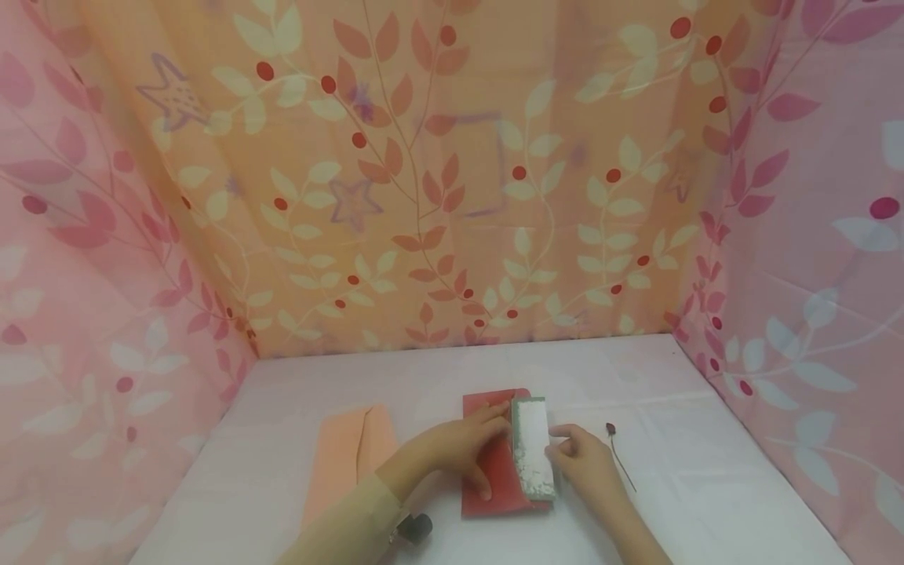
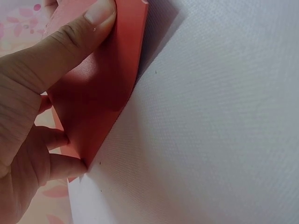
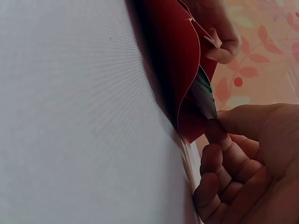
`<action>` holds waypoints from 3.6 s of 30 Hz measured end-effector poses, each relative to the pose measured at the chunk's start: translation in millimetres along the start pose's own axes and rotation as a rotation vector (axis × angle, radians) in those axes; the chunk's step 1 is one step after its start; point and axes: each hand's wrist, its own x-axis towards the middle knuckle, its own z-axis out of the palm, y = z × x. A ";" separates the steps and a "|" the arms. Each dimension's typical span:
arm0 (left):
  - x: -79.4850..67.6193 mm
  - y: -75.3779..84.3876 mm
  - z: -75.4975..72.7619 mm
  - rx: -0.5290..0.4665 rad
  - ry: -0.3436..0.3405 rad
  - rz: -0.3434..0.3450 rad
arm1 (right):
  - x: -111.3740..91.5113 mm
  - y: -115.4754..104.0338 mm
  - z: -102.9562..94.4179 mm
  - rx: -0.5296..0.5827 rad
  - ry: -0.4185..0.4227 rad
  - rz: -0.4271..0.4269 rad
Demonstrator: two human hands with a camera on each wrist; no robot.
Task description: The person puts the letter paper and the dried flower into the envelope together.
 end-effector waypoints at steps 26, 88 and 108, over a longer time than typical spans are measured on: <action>-2.6 1.1 -5.8 0.018 0.013 0.014 | 10.3 -10.2 15.5 0.011 -0.041 -0.045; -3.0 -3.3 -4.1 0.023 -0.004 0.038 | 15.3 -17.0 40.3 0.134 -0.295 -0.034; 2.2 -1.1 0.7 0.006 -0.007 0.010 | 9.2 -24.9 -24.1 -0.027 -0.248 -0.204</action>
